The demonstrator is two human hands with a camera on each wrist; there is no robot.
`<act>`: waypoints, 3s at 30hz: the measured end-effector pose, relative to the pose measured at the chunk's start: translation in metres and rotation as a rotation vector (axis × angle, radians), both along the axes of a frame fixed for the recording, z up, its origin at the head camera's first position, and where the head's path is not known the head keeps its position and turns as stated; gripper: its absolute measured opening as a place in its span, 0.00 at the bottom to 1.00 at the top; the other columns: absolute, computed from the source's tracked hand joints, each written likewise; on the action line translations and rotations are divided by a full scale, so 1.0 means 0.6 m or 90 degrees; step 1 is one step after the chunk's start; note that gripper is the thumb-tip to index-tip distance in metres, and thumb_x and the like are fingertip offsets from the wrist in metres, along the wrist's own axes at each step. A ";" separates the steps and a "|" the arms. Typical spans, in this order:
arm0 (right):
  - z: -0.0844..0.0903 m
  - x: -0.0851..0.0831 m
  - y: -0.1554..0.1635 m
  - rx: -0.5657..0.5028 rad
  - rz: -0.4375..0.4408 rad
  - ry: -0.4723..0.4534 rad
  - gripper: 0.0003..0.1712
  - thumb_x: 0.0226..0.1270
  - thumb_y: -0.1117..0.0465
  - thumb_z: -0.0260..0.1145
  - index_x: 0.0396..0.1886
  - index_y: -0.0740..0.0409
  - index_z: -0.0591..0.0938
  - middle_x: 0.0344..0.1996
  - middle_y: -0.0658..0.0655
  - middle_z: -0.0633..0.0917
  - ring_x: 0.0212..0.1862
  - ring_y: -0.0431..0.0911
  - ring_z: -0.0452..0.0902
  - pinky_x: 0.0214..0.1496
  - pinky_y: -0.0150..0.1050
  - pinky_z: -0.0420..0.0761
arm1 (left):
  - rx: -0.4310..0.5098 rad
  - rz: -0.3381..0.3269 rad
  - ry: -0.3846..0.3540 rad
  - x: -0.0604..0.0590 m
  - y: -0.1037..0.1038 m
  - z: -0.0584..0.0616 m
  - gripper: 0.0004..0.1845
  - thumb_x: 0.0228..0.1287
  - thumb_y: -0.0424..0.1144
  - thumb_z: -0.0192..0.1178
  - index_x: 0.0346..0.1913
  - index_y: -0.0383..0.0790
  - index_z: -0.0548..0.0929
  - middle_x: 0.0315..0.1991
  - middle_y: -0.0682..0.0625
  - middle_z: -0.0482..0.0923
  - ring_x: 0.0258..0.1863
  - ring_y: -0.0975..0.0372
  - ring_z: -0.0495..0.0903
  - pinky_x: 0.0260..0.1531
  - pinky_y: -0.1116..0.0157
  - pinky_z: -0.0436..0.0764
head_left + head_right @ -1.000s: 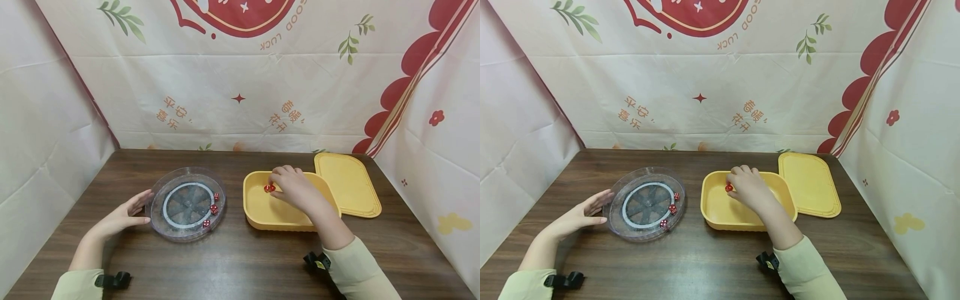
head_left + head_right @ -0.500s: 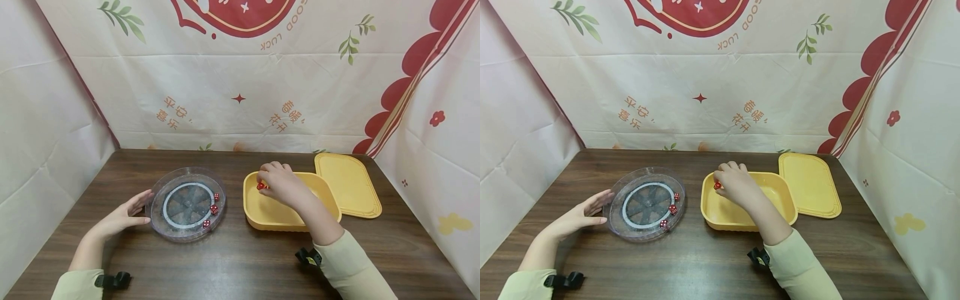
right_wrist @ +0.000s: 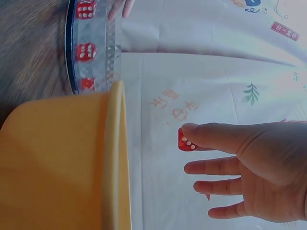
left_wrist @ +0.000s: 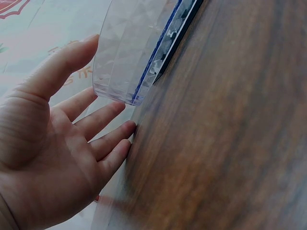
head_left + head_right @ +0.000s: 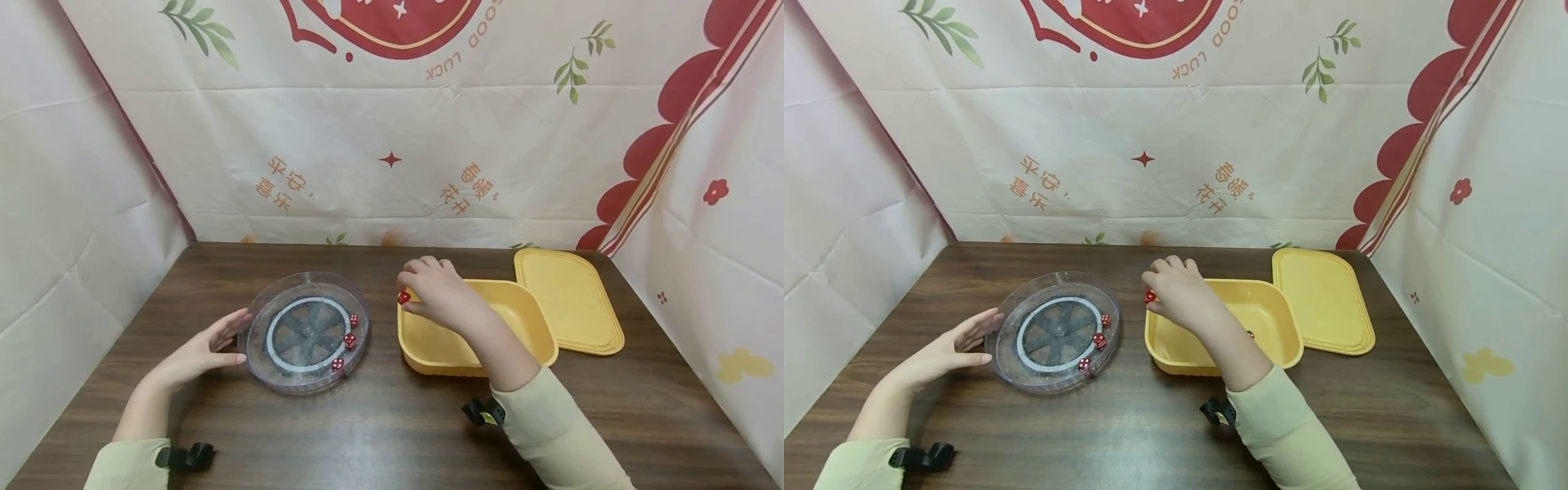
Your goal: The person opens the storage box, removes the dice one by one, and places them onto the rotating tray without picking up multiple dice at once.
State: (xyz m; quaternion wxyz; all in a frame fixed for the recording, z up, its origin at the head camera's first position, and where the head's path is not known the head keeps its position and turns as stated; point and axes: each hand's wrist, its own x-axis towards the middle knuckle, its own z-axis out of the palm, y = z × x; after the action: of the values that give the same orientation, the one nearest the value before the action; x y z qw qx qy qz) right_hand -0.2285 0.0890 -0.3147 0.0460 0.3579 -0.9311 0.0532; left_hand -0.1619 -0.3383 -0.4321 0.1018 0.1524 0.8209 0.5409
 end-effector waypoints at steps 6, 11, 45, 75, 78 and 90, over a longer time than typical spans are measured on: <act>0.005 0.001 -0.022 0.018 0.006 -0.002 0.10 0.59 0.54 0.72 0.37 0.50 0.82 0.49 0.55 0.79 0.56 0.54 0.68 0.54 0.53 0.66 | -0.006 0.006 -0.005 0.000 -0.003 -0.002 0.43 0.61 0.33 0.64 0.74 0.35 0.51 0.72 0.35 0.51 0.66 0.72 0.56 0.56 0.82 0.60; 0.001 0.002 -0.038 0.023 0.023 0.015 0.11 0.58 0.53 0.73 0.37 0.50 0.82 0.47 0.54 0.79 0.54 0.53 0.69 0.52 0.51 0.68 | -0.004 0.005 -0.007 -0.001 -0.003 -0.003 0.44 0.61 0.33 0.65 0.74 0.35 0.50 0.72 0.35 0.51 0.62 0.78 0.57 0.55 0.82 0.60; -0.031 0.011 -0.143 0.074 0.066 -0.018 0.11 0.59 0.52 0.71 0.40 0.47 0.82 0.47 0.51 0.78 0.53 0.50 0.68 0.50 0.46 0.68 | 0.003 -0.002 0.005 -0.002 -0.006 -0.006 0.43 0.61 0.32 0.64 0.74 0.34 0.50 0.72 0.33 0.51 0.62 0.80 0.57 0.55 0.82 0.60; -0.084 0.018 -0.196 0.094 0.089 -0.004 0.11 0.60 0.49 0.70 0.39 0.46 0.82 0.39 0.49 0.77 0.48 0.47 0.69 0.47 0.45 0.69 | 0.001 -0.001 0.009 0.000 -0.003 -0.005 0.43 0.61 0.32 0.64 0.74 0.34 0.51 0.72 0.33 0.51 0.64 0.76 0.57 0.56 0.82 0.60; -0.085 0.019 -0.197 0.097 0.088 -0.003 0.12 0.59 0.49 0.70 0.39 0.47 0.82 0.39 0.49 0.77 0.47 0.47 0.69 0.46 0.45 0.69 | -0.002 0.001 0.005 -0.001 -0.004 -0.005 0.43 0.61 0.33 0.64 0.74 0.35 0.51 0.72 0.34 0.51 0.64 0.76 0.56 0.56 0.82 0.60; -0.089 0.023 -0.198 0.094 0.089 -0.017 0.16 0.61 0.47 0.69 0.46 0.47 0.83 0.44 0.49 0.77 0.50 0.47 0.69 0.47 0.45 0.68 | -0.004 -0.002 0.007 -0.001 -0.005 -0.005 0.43 0.62 0.33 0.64 0.74 0.34 0.50 0.72 0.34 0.51 0.64 0.77 0.56 0.56 0.82 0.59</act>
State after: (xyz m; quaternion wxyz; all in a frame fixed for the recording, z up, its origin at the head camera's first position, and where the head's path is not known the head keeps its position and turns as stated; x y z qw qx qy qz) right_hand -0.2147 -0.0297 -0.3682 0.0033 0.4237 -0.9058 -0.0078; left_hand -0.1626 -0.3413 -0.4353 0.0990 0.1561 0.8230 0.5372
